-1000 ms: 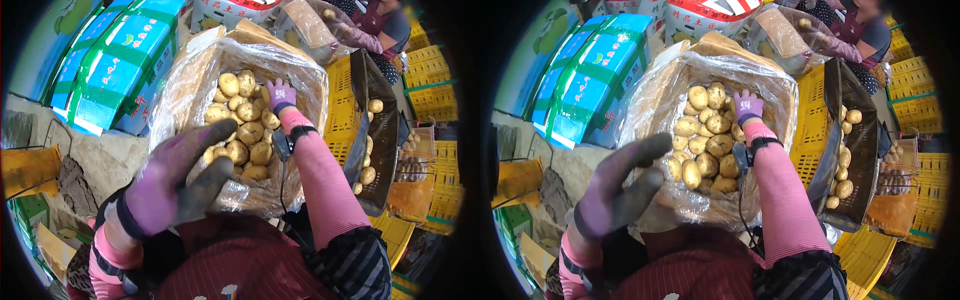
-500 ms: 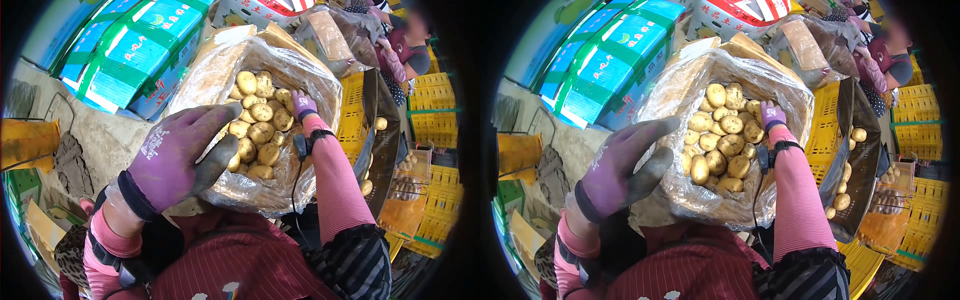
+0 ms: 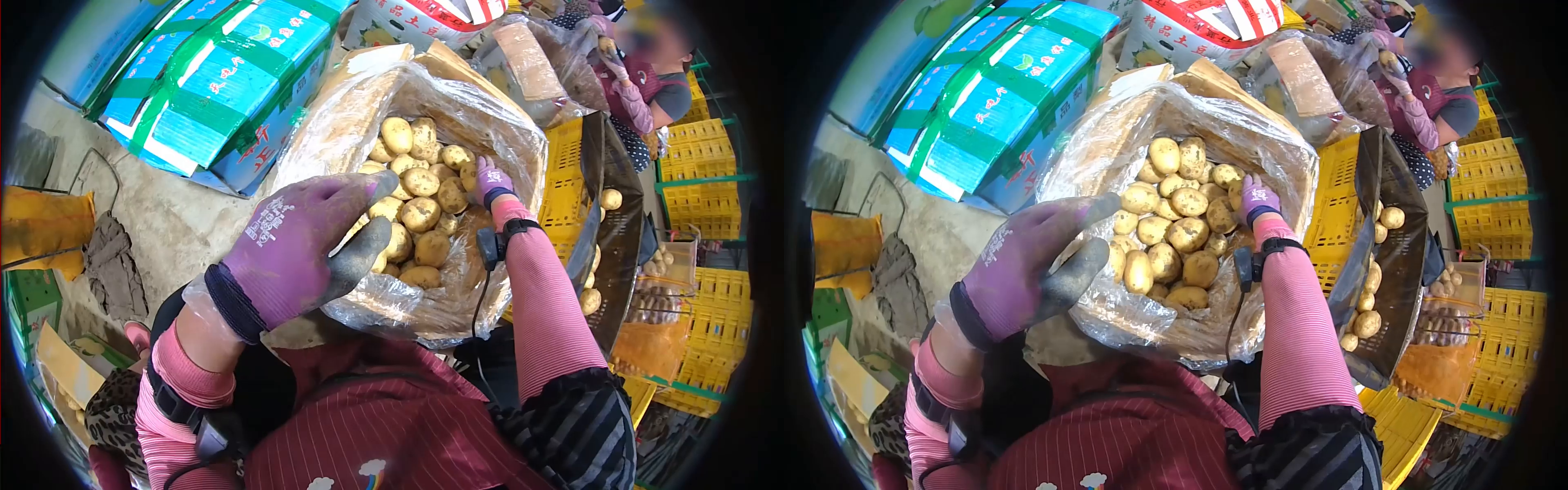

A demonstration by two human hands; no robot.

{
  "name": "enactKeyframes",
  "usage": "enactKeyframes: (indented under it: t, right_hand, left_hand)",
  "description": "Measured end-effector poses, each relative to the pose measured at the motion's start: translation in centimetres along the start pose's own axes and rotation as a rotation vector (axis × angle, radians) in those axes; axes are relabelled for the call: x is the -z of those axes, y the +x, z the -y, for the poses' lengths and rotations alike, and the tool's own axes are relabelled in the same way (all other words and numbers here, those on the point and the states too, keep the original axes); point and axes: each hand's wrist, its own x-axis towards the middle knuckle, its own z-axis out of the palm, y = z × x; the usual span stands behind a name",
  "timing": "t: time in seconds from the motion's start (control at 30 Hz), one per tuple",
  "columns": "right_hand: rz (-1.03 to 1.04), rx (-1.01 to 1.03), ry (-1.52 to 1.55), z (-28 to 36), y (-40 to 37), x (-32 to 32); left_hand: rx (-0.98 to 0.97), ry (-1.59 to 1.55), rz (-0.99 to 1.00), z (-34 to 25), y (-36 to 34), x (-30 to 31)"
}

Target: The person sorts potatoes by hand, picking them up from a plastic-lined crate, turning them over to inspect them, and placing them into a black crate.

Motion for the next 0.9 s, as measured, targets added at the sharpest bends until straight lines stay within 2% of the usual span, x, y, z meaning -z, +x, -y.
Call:
enactKeyframes:
  t: [0.07,0.13,0.2,0.3,0.33,0.37,0.43,0.47,0.53,0.6,0.63,0.67,0.73,0.8,0.83,0.87,0.9]
  right_hand:
    - [0.003,0.022,-0.017,0.0,0.5,-0.2]
    - [-0.015,0.007,-0.208,0.3,1.1,-0.8]
    - [0.009,-0.018,-0.2,0.9,1.1,-0.7]
    - [-0.067,-0.103,-0.061,1.6,-1.3,0.5]
    - [-0.071,-0.112,-0.06,1.2,-1.7,0.4]
    - [-0.114,-0.103,0.192,0.7,-2.1,0.0]
    - [-0.212,-0.031,0.772,-0.2,-2.9,-1.2]
    - [-0.179,0.04,1.229,-0.1,-2.9,-2.5]
    - [-0.09,0.027,1.571,3.0,-8.3,1.7]
    - [0.084,0.252,2.064,6.3,-13.7,5.7]
    - [0.119,0.336,2.131,7.0,-14.8,6.2]
    - [0.248,0.338,2.186,7.5,-16.4,7.4]
    - [0.315,0.363,2.377,9.4,-19.2,9.6]
    - [0.579,0.58,2.375,9.3,-19.8,9.8]
    - [0.319,0.353,2.366,11.6,-21.1,10.6]
    - [0.316,0.247,2.439,12.9,-22.6,12.1]
    - [0.361,0.309,2.379,12.4,-22.4,11.7]
  left_hand:
    - [0.011,0.049,0.009,0.2,0.1,0.1]
    - [0.028,0.058,0.035,0.0,0.5,0.4]
    - [0.036,0.066,0.061,0.0,0.7,0.3]
    - [-0.029,0.161,0.084,-0.2,1.0,0.3]
    - [0.069,0.098,0.146,-0.9,1.3,0.5]
    - [0.165,0.035,0.208,-1.4,1.5,0.6]
    - [0.071,0.006,0.141,-0.8,1.3,-0.3]
    - [-0.011,-0.021,0.073,-0.2,1.1,-0.8]
    - [-0.077,0.015,0.081,1.3,1.0,-1.6]
    - [-0.17,0.205,-0.036,2.0,0.7,-2.3]
    - [-0.048,0.168,0.063,1.6,0.7,-2.2]
    - [-0.058,0.177,0.061,1.8,0.6,-2.6]
    - [0.005,0.23,0.032,1.7,1.0,-3.4]
    - [-0.073,0.206,-0.058,-0.1,1.8,-3.6]
    - [-0.013,-0.038,-0.041,-0.9,2.2,-3.6]
    - [0.048,-0.282,-0.021,-1.5,2.4,-3.4]
    - [0.054,-0.338,-0.015,-2.2,2.3,-2.6]
